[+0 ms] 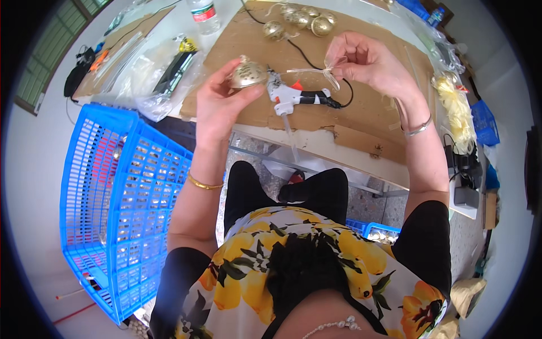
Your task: Attaching ribbon loops and decorative fibers to gold ornaments using a glue gun.
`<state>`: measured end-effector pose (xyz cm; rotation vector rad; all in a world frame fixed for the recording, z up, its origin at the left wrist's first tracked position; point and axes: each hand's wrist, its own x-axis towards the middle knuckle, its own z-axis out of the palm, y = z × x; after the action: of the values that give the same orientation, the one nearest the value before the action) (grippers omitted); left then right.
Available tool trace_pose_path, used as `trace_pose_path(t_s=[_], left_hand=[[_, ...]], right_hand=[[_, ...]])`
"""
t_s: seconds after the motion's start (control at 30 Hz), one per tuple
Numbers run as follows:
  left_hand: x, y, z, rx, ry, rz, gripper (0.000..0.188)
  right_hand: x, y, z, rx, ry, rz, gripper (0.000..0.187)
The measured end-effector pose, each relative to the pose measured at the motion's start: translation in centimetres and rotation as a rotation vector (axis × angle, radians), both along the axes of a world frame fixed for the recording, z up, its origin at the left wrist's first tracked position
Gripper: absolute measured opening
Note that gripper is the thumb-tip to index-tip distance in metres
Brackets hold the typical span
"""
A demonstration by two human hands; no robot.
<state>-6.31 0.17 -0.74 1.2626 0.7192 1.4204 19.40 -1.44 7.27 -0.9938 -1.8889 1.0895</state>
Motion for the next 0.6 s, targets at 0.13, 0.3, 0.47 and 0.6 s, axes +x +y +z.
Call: trace_pose_path(t_s=[0.13,0.3,0.47,0.6], left_hand=[[0.6,-0.3,0.8,0.095,0.137,0.035,0.056],[1.4,-0.9,1.2,0.152,0.282,0.003,0.055],[2.3,-1.3,0.7,0.282,0.319,-0.005,0.052],[2.6,-1.8,1.2,0.404,0.51,0.029,0.052]], right_hand=[[-2.1,-1.2,0.6,0.003,-0.043,0.117,0.015],[-4.2,-1.0,0.7,0.305,-0.205,0.221,0.015],[-5.0,-0.7,0.2,0.551,-0.366,-0.014,0.019],[-4.5,-0.3,-0.3,0.623,-0.387,-0.022,0.019]])
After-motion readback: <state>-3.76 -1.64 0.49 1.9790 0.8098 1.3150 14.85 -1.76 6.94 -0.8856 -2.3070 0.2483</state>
